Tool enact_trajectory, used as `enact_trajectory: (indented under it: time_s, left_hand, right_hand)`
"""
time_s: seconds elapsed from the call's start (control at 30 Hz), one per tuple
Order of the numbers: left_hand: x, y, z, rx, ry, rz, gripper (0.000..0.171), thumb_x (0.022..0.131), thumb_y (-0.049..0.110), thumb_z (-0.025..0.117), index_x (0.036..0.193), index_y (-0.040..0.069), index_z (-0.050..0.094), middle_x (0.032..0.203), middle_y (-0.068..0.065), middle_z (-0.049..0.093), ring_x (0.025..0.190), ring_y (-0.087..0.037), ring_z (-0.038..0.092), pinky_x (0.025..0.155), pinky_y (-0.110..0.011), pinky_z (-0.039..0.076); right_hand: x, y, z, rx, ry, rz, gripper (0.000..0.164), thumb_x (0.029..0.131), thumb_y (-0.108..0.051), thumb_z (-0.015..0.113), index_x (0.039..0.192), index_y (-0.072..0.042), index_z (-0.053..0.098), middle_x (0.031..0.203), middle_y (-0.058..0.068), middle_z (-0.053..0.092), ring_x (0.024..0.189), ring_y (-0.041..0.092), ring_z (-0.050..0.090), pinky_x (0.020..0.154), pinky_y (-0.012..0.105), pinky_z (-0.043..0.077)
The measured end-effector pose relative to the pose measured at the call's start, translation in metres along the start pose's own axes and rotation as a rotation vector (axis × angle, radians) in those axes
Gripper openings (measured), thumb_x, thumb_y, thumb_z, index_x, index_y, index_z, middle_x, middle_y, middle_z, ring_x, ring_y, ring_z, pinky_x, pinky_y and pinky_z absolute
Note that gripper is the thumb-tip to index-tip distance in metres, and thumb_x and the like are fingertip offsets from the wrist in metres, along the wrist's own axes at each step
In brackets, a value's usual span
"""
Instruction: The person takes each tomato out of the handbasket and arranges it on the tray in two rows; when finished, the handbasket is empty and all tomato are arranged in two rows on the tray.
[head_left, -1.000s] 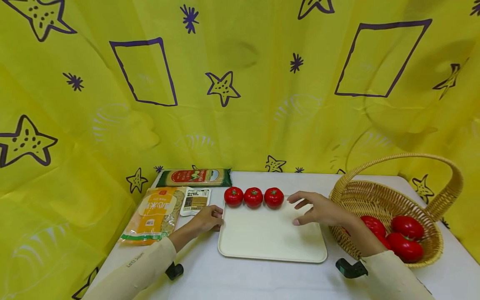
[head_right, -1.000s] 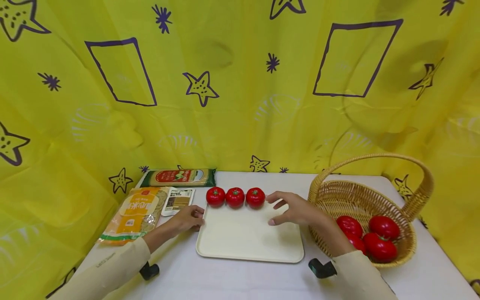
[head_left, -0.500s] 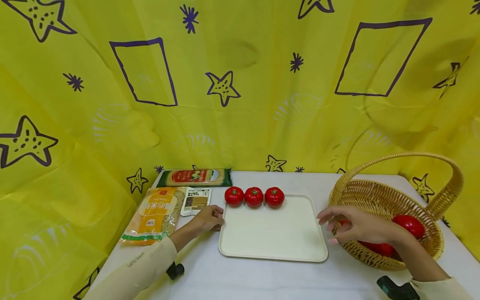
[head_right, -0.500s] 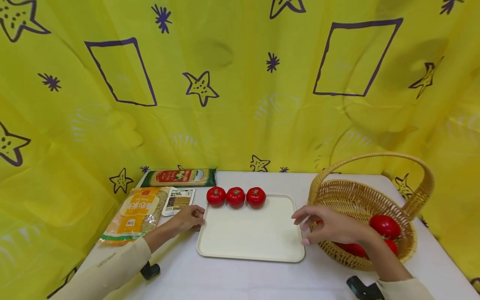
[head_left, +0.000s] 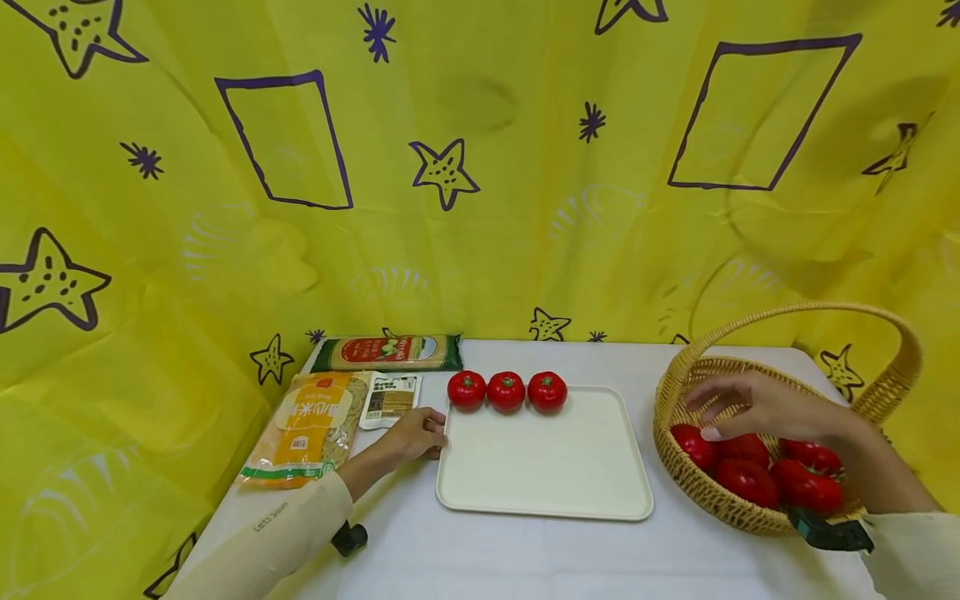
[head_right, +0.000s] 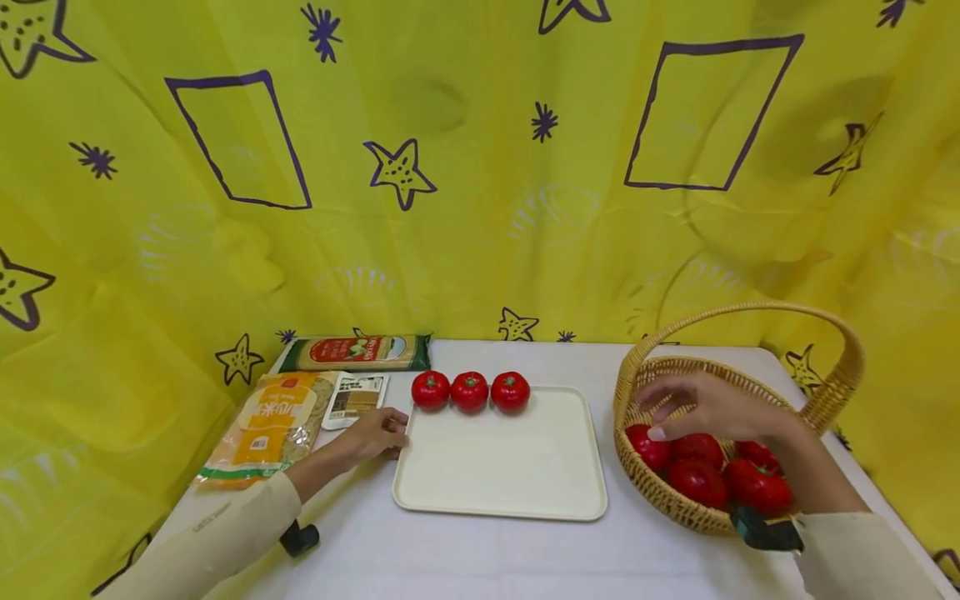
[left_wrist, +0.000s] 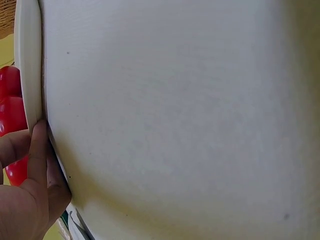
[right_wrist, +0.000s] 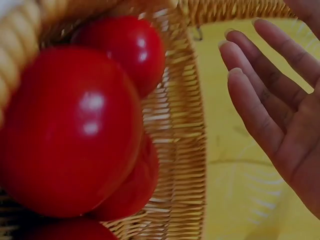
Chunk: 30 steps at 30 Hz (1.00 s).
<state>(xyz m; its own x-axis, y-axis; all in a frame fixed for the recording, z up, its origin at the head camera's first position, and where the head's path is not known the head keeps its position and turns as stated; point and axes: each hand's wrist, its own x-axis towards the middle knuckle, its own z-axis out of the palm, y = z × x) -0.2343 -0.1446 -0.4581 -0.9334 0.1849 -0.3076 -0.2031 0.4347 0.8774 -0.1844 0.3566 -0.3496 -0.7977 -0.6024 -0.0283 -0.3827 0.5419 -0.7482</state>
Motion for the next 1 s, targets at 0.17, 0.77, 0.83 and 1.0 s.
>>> enact_trajectory:
  time_s: [0.17, 0.77, 0.83, 1.0]
  left_hand:
    - [-0.001, 0.002, 0.000, 0.021, 0.013, -0.004, 0.032, 0.087, -0.004, 0.068, 0.119, -0.008, 0.059, 0.091, -0.010, 0.058, 0.073, -0.016, 0.058, 0.065, -0.028, 0.061]
    - [-0.003, 0.001, 0.002, 0.045, 0.022, -0.018, 0.032, 0.087, -0.005, 0.068, 0.118, -0.007, 0.060, 0.091, -0.010, 0.059, 0.073, -0.017, 0.058, 0.065, -0.027, 0.061]
    - [-0.002, 0.001, 0.003, 0.044, 0.022, -0.017, 0.032, 0.086, -0.005, 0.068, 0.117, -0.007, 0.060, 0.090, -0.010, 0.059, 0.073, -0.017, 0.058, 0.064, -0.026, 0.061]
    - [-0.002, 0.002, 0.003, 0.040, 0.024, -0.011, 0.032, 0.086, -0.006, 0.068, 0.116, -0.007, 0.060, 0.089, -0.010, 0.058, 0.071, -0.016, 0.058, 0.063, -0.026, 0.061]
  right_hand:
    - [0.010, 0.012, -0.010, -0.021, -0.026, 0.125, 0.042, 0.091, -0.017, 0.072, 0.130, -0.004, 0.061, 0.126, 0.017, 0.064, 0.103, 0.009, 0.066, 0.081, 0.024, 0.058]
    - [0.036, 0.047, -0.013, 0.124, -0.282, 0.248, 0.044, 0.088, -0.020, 0.074, 0.126, -0.001, 0.063, 0.129, 0.020, 0.062, 0.116, 0.033, 0.061, 0.088, 0.023, 0.055]
    - [0.037, 0.049, -0.013, 0.139, -0.303, 0.257, 0.045, 0.088, -0.019, 0.075, 0.126, 0.000, 0.063, 0.128, 0.019, 0.063, 0.116, 0.031, 0.061, 0.088, 0.023, 0.055]
    - [0.039, 0.052, -0.011, 0.164, -0.325, 0.263, 0.045, 0.086, -0.017, 0.077, 0.126, 0.000, 0.063, 0.127, 0.018, 0.064, 0.116, 0.032, 0.062, 0.089, 0.023, 0.056]
